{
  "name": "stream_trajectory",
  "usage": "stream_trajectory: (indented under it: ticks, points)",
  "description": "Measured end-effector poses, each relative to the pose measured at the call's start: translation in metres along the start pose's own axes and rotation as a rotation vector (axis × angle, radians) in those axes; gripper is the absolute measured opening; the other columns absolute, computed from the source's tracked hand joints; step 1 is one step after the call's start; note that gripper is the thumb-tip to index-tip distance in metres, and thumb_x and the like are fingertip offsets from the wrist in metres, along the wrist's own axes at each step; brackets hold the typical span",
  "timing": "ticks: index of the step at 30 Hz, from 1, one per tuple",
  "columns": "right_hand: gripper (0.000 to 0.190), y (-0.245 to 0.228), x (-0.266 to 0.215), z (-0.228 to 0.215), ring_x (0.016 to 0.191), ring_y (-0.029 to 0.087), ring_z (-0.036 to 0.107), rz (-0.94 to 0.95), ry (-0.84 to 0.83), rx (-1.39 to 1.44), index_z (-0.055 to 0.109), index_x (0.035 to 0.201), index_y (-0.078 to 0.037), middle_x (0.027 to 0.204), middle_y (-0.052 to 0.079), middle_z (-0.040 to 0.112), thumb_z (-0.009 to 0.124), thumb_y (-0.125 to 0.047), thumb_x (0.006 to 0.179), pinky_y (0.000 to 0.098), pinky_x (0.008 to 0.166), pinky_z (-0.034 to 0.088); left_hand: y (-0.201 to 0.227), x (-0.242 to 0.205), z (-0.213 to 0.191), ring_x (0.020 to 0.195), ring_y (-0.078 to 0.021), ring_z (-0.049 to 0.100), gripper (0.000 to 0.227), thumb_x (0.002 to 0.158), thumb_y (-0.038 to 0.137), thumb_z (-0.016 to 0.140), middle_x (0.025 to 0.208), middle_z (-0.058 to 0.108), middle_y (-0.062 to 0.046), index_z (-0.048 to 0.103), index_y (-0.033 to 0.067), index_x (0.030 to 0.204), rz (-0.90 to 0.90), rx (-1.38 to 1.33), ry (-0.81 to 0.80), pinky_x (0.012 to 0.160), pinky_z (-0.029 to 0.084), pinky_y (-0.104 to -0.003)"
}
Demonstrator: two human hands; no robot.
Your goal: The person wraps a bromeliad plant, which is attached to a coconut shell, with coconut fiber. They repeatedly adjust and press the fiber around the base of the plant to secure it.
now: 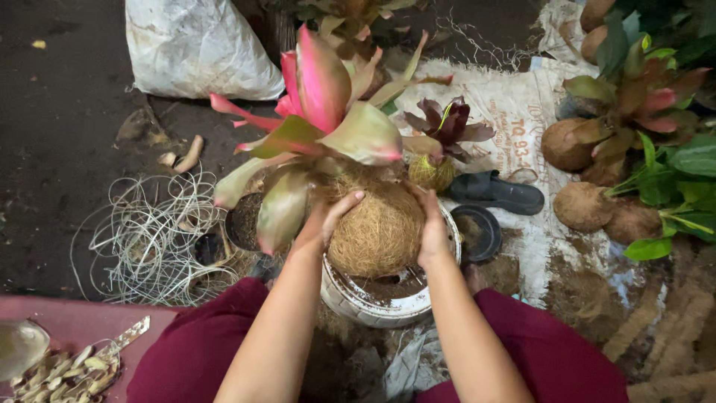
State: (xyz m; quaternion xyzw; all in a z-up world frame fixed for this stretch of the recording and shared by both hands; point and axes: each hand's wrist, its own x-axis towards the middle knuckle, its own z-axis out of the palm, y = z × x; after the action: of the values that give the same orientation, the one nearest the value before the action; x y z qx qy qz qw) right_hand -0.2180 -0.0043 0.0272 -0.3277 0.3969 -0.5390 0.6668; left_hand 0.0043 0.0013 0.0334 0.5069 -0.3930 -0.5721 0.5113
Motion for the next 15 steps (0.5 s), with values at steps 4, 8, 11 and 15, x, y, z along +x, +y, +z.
stream_trajectory:
  ticks: [4,8,11,15]
  points:
    - [0.078,0.007,-0.001,-0.008,0.14,0.027,0.048,0.009,0.209,0.174,0.05,0.147,-0.011,0.148,0.009,0.055,0.036,-0.065,0.094,0.045,0.113,0.039,0.006,-0.007,-0.006,0.123,-0.0312,0.065,0.081,0.075,0.041,0.078,0.134,0.068,-0.02,0.057,-0.0039,0.14,-0.118,-0.041,0.055,0.106,0.048,-0.04]
    - [0.068,0.045,-0.001,-0.014,0.136,0.031,0.053,-0.022,0.192,0.185,0.055,0.142,-0.003,0.144,0.015,0.059,0.042,-0.056,0.101,0.0463,0.115,0.041,0.0,-0.01,-0.007,0.123,-0.0321,0.066,0.082,0.076,0.045,0.076,0.133,0.069,-0.02,0.06,-0.0029,0.14,-0.238,-0.034,0.056,0.105,0.049,-0.04]
    - [0.062,0.058,0.013,-0.016,0.132,0.031,0.056,0.014,0.043,0.362,0.056,0.141,-0.005,0.142,0.015,0.061,0.042,-0.052,0.103,0.0473,0.114,0.043,-0.01,0.003,-0.006,0.126,-0.0313,0.064,0.083,0.074,0.044,0.08,0.135,0.067,-0.019,0.058,-0.0031,0.14,-0.179,-0.095,0.046,0.107,0.049,-0.041]
    - [0.063,0.051,0.018,-0.014,0.129,0.031,0.059,0.12,0.097,0.354,0.057,0.141,-0.003,0.139,0.016,0.063,0.042,-0.052,0.104,0.0463,0.112,0.046,-0.037,0.016,-0.008,0.126,-0.0278,0.061,0.08,0.076,0.046,0.081,0.135,0.065,-0.013,0.056,0.004,0.14,-0.207,-0.082,0.108,0.106,0.049,-0.043]
